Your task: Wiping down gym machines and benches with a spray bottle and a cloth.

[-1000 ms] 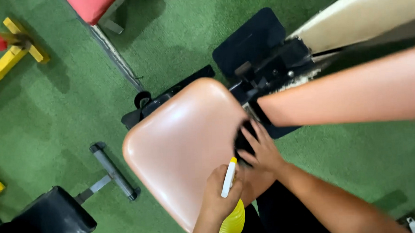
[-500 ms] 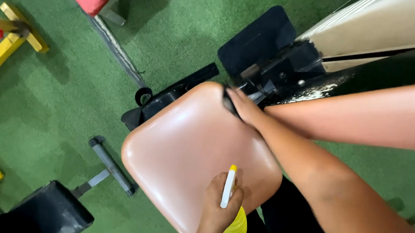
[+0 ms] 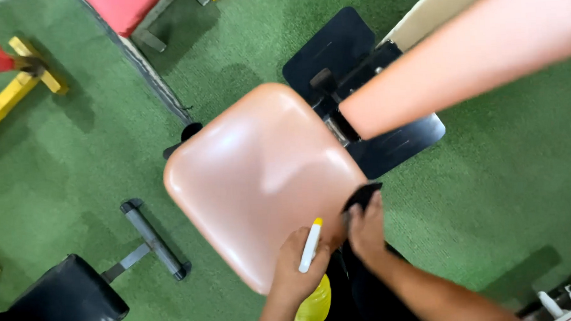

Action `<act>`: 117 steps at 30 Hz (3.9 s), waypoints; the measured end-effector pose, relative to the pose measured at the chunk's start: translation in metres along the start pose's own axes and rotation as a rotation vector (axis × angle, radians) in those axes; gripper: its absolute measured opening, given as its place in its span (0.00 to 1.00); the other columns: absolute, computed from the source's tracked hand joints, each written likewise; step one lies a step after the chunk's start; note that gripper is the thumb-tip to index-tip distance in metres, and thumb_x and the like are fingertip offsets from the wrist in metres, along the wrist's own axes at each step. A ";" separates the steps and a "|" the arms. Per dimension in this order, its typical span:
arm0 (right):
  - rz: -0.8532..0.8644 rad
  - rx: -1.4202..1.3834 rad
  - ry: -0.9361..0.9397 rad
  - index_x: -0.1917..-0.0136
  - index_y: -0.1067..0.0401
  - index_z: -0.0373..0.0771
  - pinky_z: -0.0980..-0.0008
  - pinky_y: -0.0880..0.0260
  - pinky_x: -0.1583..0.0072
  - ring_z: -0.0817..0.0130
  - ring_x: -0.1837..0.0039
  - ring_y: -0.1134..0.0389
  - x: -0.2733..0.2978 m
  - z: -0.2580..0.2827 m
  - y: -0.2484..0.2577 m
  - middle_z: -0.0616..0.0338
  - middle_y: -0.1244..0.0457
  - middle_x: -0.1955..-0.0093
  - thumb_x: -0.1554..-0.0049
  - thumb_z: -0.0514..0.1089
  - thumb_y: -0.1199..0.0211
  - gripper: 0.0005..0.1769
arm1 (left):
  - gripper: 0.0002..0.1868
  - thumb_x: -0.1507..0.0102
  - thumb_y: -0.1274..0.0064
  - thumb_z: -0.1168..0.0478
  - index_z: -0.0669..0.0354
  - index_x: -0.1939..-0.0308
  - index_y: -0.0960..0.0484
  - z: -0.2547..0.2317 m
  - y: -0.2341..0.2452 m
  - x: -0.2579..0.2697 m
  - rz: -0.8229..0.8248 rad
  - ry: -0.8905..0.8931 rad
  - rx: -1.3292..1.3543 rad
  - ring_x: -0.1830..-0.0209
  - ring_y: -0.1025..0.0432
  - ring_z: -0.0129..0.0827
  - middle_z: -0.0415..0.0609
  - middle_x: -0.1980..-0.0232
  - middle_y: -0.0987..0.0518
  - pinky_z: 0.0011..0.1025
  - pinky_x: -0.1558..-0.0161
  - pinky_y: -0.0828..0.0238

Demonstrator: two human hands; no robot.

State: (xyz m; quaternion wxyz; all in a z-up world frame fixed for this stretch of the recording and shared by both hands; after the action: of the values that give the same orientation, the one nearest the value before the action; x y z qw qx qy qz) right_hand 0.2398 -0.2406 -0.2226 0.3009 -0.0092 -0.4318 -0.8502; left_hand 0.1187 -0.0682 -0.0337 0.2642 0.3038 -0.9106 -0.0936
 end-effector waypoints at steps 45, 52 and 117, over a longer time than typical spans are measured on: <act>-0.145 1.417 0.853 0.26 0.36 0.39 0.36 0.56 0.25 0.42 0.18 0.54 -0.208 0.211 0.280 0.43 0.47 0.21 0.42 0.53 0.47 0.33 | 0.13 0.45 0.44 0.57 0.59 0.61 0.21 -0.106 -0.052 -0.051 -0.132 -0.001 0.197 0.67 0.22 0.48 0.57 0.67 0.20 0.41 0.62 0.26; 0.339 1.396 1.161 0.24 0.42 0.34 0.46 0.64 0.24 0.47 0.18 0.60 -0.198 0.117 0.066 0.46 0.52 0.19 0.40 0.49 0.57 0.33 | 0.09 0.43 0.40 0.59 0.60 0.63 0.20 -0.067 -0.082 -0.077 -0.279 -0.040 0.112 0.67 0.23 0.42 0.54 0.66 0.20 0.36 0.62 0.26; 0.195 1.117 0.983 0.26 0.38 0.40 0.51 0.68 0.21 0.57 0.15 0.63 -0.202 0.177 0.208 0.55 0.54 0.17 0.42 0.45 0.54 0.31 | 0.13 0.47 0.44 0.57 0.59 0.61 0.20 -0.126 -0.059 -0.134 0.000 -0.066 -0.005 0.59 0.23 0.56 0.59 0.62 0.18 0.45 0.56 0.26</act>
State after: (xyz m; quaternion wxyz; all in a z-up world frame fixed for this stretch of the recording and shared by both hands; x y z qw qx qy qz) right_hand 0.4699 -0.1012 -0.0158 0.4928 0.4877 -0.6121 -0.3803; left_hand 0.3063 -0.0357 -0.0038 0.2349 0.3000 -0.9185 -0.1060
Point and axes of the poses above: each hand's wrist, its own x-axis away from the middle knuckle, its own y-axis out of the back of the hand, z = x × y, the point moved 5 cm from there along -x, towards the middle knuckle
